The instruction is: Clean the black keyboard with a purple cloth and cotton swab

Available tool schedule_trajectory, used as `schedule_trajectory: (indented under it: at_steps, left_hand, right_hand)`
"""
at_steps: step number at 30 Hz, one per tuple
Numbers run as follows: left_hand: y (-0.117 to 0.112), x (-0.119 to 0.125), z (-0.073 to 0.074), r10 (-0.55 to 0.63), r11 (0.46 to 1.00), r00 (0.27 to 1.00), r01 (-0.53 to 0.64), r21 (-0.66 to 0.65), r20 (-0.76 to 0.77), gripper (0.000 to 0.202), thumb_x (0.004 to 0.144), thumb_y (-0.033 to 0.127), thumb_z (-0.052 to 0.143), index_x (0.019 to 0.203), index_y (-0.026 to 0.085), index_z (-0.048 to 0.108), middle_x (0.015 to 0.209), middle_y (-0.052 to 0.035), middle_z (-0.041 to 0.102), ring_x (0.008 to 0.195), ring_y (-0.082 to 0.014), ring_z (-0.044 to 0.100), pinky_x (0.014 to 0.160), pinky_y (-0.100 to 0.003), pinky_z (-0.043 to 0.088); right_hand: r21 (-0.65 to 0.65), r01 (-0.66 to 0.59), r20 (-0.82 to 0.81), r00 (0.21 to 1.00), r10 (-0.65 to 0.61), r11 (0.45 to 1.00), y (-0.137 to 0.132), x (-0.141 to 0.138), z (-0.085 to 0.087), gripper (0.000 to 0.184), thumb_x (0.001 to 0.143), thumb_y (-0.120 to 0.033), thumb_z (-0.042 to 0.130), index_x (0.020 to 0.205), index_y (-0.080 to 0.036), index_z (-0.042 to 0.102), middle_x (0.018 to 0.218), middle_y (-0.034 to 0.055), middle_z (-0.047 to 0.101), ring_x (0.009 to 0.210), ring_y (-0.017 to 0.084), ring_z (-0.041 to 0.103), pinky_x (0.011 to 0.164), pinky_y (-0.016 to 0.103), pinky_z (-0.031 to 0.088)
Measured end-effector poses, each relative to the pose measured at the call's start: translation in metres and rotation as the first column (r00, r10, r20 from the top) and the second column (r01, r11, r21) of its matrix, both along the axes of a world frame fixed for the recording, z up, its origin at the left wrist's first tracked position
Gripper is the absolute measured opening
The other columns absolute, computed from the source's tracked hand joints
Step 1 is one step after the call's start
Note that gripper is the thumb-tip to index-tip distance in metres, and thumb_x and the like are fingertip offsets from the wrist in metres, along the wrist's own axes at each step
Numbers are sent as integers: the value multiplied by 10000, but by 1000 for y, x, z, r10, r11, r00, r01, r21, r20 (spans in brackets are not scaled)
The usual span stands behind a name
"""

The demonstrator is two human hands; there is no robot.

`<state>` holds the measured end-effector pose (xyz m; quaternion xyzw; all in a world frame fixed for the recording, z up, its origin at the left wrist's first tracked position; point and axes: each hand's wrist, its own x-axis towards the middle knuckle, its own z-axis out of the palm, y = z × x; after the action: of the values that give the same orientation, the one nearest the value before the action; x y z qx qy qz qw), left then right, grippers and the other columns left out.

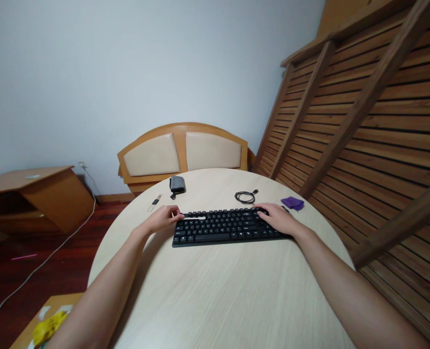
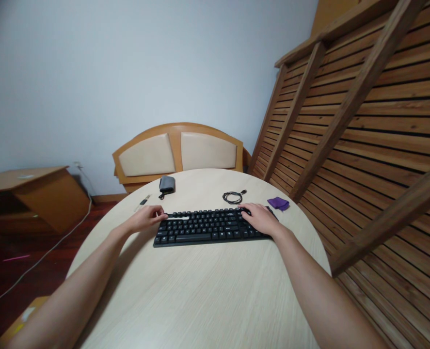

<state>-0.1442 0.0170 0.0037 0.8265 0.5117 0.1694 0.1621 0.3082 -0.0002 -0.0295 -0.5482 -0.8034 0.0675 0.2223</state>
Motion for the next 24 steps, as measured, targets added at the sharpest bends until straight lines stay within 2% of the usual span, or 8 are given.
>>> schedule_trajectory:
  at_steps: [5,9,18,24]
  left_hand:
    - [-5,3,9,16,999,999,-15,33,-34,497,831,665,540,823,183,664,748,-44,663,657,-188,553,615,-284,380]
    - [-3,-12,13,68,998,997,-69,-11,-32,515,786,689,571,782,179,646,727,-38,648,642,-182,550,597,-282,378]
    - [1,-54,6,170,973,980,-150,-173,103,537,676,714,653,682,181,588,637,-15,577,593,-159,486,550,-264,337]
    - [-2,-55,4,186,962,973,-152,-227,137,560,663,732,648,707,177,580,636,-5,554,582,-149,464,537,-258,328]
  right_hand:
    - [8,-3,4,1000,3,1000,-1,0,0,410,956,-384,444,1280,-243,652,1279,62,683,1187,285,609,1056,461,432]
    - [5,0,3,1000,0,1000,-1,-1,1,404,955,-377,449,1275,-240,653,1279,68,684,1187,284,611,1056,460,431]
    - [2,-3,-4,1000,3,1000,1,0,-1,397,952,-389,464,1275,-264,657,1283,60,683,1193,284,607,1058,462,430]
    - [10,-12,-3,1000,12,1000,1,1,-1,401,959,-384,445,1274,-256,658,1284,73,678,1189,288,607,1058,470,435]
